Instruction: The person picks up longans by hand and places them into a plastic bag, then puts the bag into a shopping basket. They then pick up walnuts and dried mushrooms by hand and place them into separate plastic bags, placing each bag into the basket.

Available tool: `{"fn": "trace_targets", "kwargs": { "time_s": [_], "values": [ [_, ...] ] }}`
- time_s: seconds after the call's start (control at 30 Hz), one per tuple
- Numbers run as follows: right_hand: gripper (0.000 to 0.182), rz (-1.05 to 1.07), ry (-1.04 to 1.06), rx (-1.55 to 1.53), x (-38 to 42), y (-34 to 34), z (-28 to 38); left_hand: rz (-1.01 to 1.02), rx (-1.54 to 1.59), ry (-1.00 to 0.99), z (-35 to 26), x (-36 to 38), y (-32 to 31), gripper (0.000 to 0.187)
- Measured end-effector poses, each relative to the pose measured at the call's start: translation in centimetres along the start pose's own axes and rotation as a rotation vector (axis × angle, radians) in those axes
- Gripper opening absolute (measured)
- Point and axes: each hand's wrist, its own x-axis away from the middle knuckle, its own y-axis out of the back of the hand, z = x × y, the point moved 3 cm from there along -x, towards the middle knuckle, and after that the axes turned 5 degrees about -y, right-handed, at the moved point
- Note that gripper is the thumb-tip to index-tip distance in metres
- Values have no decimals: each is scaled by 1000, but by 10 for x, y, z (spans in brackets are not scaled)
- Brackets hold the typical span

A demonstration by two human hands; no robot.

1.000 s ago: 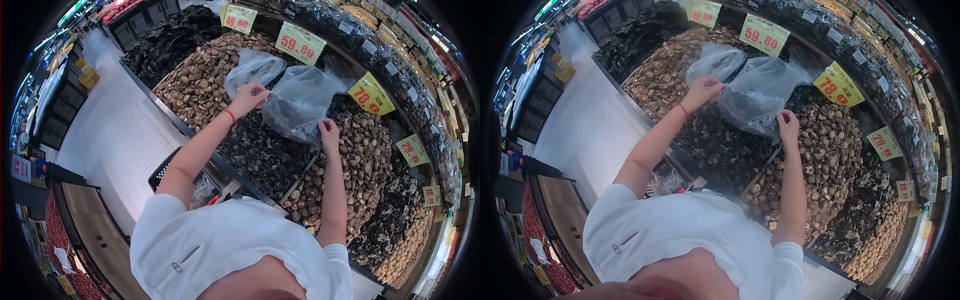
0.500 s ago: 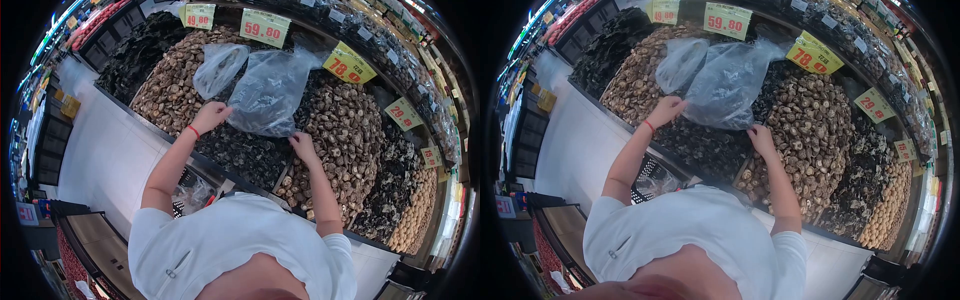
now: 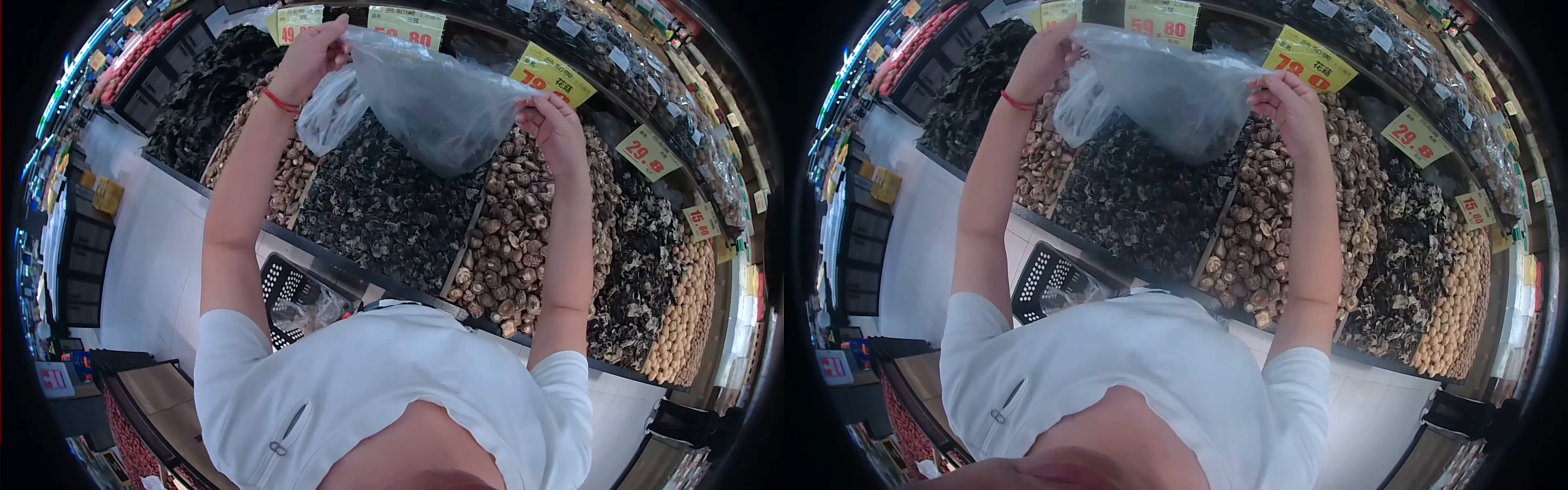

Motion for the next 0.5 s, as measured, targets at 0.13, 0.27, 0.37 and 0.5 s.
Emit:
{"fn": "trace_targets", "kwargs": {
  "time_s": [0.13,0.27,0.37,0.5],
  "values": [
    [15,31,40,33,-6,-5,15,-129,-18,17,-6,-28,4,31],
    [16,43,52,27,-8,-9,21,-98,-141,-1,-26,-40,1,28],
    [16,93,58,20,-5,-16,21,-126,-41,-177,-28,-58,8,26],
    [17,124,17,42,0,-28,14,-140,33,-229,-42,-66,0,22]
  ]
}}
